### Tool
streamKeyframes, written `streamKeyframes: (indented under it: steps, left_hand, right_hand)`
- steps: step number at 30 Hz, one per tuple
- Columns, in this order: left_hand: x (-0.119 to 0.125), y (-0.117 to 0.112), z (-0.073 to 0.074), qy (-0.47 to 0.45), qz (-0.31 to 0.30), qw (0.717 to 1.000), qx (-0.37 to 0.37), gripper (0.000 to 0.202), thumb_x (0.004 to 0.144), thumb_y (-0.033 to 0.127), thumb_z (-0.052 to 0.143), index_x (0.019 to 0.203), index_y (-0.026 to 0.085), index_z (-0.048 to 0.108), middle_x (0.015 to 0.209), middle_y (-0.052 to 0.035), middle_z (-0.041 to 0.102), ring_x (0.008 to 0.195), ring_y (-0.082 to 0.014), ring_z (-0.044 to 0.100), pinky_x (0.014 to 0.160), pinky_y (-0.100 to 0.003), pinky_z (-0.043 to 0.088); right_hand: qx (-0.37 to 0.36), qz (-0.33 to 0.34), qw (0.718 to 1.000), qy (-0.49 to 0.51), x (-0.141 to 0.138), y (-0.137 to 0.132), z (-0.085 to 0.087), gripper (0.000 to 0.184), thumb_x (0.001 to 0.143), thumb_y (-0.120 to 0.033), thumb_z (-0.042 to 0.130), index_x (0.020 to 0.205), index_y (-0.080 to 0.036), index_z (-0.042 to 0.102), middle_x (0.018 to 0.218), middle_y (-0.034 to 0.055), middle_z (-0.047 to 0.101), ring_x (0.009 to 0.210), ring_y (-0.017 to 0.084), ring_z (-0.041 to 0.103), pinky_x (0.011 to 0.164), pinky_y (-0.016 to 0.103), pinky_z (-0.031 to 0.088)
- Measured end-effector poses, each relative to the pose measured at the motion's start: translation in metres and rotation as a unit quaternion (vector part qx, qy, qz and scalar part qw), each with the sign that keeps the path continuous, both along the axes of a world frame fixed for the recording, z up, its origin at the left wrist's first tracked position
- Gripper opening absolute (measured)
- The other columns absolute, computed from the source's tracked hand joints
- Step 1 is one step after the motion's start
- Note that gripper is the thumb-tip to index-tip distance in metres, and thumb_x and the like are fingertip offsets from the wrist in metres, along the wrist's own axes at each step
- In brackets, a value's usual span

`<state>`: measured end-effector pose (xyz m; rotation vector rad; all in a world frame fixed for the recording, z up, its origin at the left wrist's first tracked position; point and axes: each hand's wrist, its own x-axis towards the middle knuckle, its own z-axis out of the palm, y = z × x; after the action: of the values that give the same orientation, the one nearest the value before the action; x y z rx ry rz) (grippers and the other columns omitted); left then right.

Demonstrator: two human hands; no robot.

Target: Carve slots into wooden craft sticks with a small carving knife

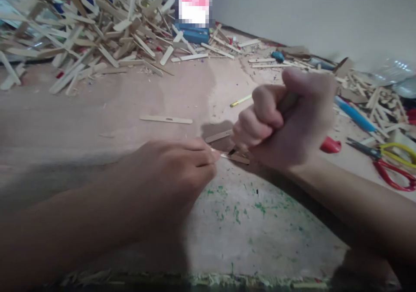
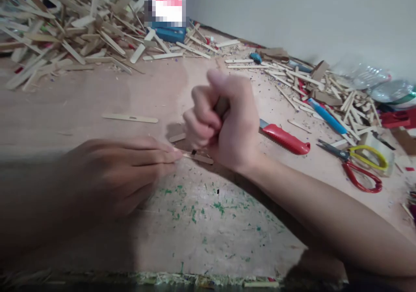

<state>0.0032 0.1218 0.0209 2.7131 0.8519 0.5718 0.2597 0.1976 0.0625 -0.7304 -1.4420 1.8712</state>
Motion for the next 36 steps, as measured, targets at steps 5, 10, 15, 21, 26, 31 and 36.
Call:
streamKeyframes:
  steps: [5, 10, 15, 21, 26, 31, 36]
  left_hand:
    - [-0.003, 0.002, -0.003, -0.044, -0.013, 0.999, 0.015, 0.039, 0.12, -0.001, 0.054, 0.105, 0.022, 0.081, 0.116, -0.0023, 0.096, 0.108, -0.0226, 0.094, 0.099, -0.035, 0.08]
    - [0.002, 0.005, 0.005, -0.022, -0.016, 0.999, 0.024, 0.044, 0.12, 0.0, 0.052, 0.102, 0.021, 0.085, 0.109, -0.0053, 0.095, 0.095, -0.0229, 0.093, 0.086, -0.035, 0.081]
    - [0.002, 0.004, 0.011, -0.022, -0.029, 0.998, 0.046, 0.04, 0.121, -0.001, 0.056, 0.101, 0.021, 0.083, 0.112, -0.0047, 0.096, 0.1, -0.023, 0.093, 0.095, -0.035, 0.082]
    - [0.001, -0.003, 0.02, 0.041, -0.032, 0.995, 0.08, 0.051, 0.13, 0.003, 0.045, 0.113, 0.018, 0.091, 0.121, -0.0081, 0.097, 0.11, -0.0264, 0.092, 0.101, -0.039, 0.078]
    - [0.006, -0.003, 0.015, 0.026, -0.034, 0.992, 0.121, 0.06, 0.127, 0.001, 0.037, 0.104, 0.019, 0.089, 0.107, -0.0058, 0.094, 0.097, -0.025, 0.088, 0.094, -0.037, 0.078]
    - [0.008, -0.002, 0.013, 0.02, -0.007, 0.994, 0.105, 0.034, 0.127, 0.014, 0.059, 0.139, 0.02, 0.09, 0.133, -0.0074, 0.095, 0.132, -0.0288, 0.089, 0.127, -0.046, 0.076]
    - [0.016, 0.005, 0.014, 0.018, -0.02, 0.997, 0.069, 0.035, 0.128, 0.04, 0.071, 0.156, 0.024, 0.086, 0.153, -0.0125, 0.091, 0.158, -0.0386, 0.081, 0.139, -0.06, 0.07]
  right_hand:
    - [0.015, 0.01, 0.999, 0.048, -0.004, 0.004, -0.01, 0.07, 0.115, -0.052, 0.08, 0.062, -0.029, 0.04, 0.053, -0.0097, 0.028, 0.046, 0.011, 0.018, 0.046, 0.032, 0.029]
    - [-0.01, 0.006, 0.997, 0.081, -0.007, 0.007, -0.012, 0.075, 0.112, -0.05, 0.079, 0.062, -0.027, 0.028, 0.055, -0.0078, 0.021, 0.048, 0.013, 0.017, 0.048, 0.03, 0.027]
    - [0.003, 0.037, 0.996, 0.087, 0.001, 0.007, -0.009, 0.077, 0.112, -0.054, 0.085, 0.06, -0.028, 0.036, 0.052, -0.0065, 0.028, 0.047, 0.014, 0.025, 0.049, 0.033, 0.031]
    - [0.001, -0.015, 0.999, 0.045, 0.013, 0.003, 0.004, 0.079, 0.138, -0.031, 0.021, 0.062, -0.025, 0.039, 0.058, -0.0039, 0.031, 0.053, 0.016, 0.023, 0.059, 0.034, 0.036]
    - [0.015, -0.019, 0.999, 0.035, 0.019, 0.009, 0.012, 0.088, 0.138, -0.038, 0.002, 0.061, -0.025, 0.042, 0.057, -0.003, 0.03, 0.052, 0.017, 0.028, 0.057, 0.032, 0.038]
    - [0.052, -0.013, 0.998, 0.037, 0.021, 0.015, 0.0, 0.081, 0.135, -0.063, 0.061, 0.066, -0.025, 0.047, 0.06, -0.005, 0.036, 0.053, 0.014, 0.036, 0.056, 0.033, 0.038]
    - [0.102, -0.006, 0.993, 0.049, 0.024, 0.019, -0.013, 0.071, 0.12, -0.058, 0.09, 0.069, -0.025, 0.053, 0.062, -0.0058, 0.044, 0.054, 0.013, 0.044, 0.055, 0.031, 0.044]
